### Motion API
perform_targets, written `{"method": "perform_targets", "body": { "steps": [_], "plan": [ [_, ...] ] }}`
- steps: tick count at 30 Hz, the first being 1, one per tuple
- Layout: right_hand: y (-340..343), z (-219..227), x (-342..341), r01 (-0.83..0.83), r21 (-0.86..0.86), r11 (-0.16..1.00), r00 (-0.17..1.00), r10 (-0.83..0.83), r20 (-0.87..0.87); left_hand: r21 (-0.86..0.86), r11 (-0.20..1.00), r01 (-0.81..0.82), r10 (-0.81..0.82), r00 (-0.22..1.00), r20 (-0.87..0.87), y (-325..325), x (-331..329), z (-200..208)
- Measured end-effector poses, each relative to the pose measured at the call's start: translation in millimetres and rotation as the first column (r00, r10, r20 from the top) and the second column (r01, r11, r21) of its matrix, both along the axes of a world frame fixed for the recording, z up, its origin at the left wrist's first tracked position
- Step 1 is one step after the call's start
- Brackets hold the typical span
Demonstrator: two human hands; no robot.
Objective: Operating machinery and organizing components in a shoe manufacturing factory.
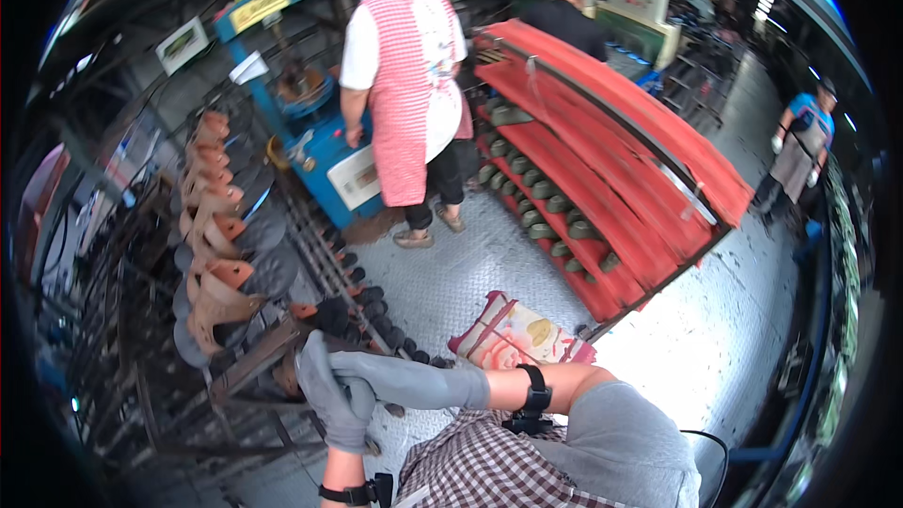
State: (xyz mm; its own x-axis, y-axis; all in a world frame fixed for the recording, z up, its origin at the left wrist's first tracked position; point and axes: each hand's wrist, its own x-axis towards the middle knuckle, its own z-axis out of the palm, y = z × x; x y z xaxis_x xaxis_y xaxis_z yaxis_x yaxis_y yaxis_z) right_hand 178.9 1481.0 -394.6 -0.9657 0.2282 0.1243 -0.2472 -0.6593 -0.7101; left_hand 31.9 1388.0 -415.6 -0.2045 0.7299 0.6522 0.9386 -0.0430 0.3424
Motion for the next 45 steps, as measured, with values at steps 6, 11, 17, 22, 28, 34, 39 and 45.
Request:
{"method": "perform_targets", "body": {
  "steps": [6, 11, 17, 22, 28, 34, 39, 45],
  "plan": [
    [-5.5, -53.2, 16.1, 0.669, 0.677, -0.306, 0.543, -0.419, -0.727, -0.117, 0.877, 0.466, -0.345, 0.780, 0.522, 15.4, 55.5, -40.9],
    [12.4, -91.7, 50.5, 0.445, 0.826, -0.347, 0.679, -0.471, -0.564, -0.126, 0.581, 0.804, -0.317, 0.366, 0.875, 3.5, 55.7, -64.4],
    [-2.2, -131.1, 30.4, 0.660, 0.698, 0.277, 0.533, -0.828, -0.175, -0.216, 0.768, 0.603, -0.572, 0.797, 0.192, 4.4, 74.7, 12.7],
    [-47.1, -95.9, 11.2, 0.720, 0.665, 0.198, 0.655, -0.508, -0.559, -0.173, 0.823, 0.541, -0.567, 0.800, -0.196, 7.0, 22.6, -12.9],
    [-45.5, -91.1, 5.9, 0.363, 0.297, 0.883, 0.921, -0.292, -0.258, 0.068, 0.949, 0.307, -0.301, 0.950, -0.086, -1.3, -7.5, -18.9],
    [-21.4, -53.8, 64.9, 0.422, 0.309, 0.852, 0.848, -0.492, 0.198, 0.098, 0.991, -0.091, 0.073, 0.982, 0.175, -40.9, -23.9, -34.8],
    [-1.3, -119.6, 114.0, 0.788, 0.296, 0.540, 0.403, -0.815, 0.416, 0.336, 0.699, -0.631, 0.530, 0.773, 0.349, -52.3, -89.7, -33.8],
    [4.0, -258.9, 197.4, 0.485, 0.844, 0.230, 0.026, -0.968, 0.249, 0.247, 0.756, -0.606, 0.320, 0.671, 0.669, -34.4, -153.0, -35.3]
  ]
}}
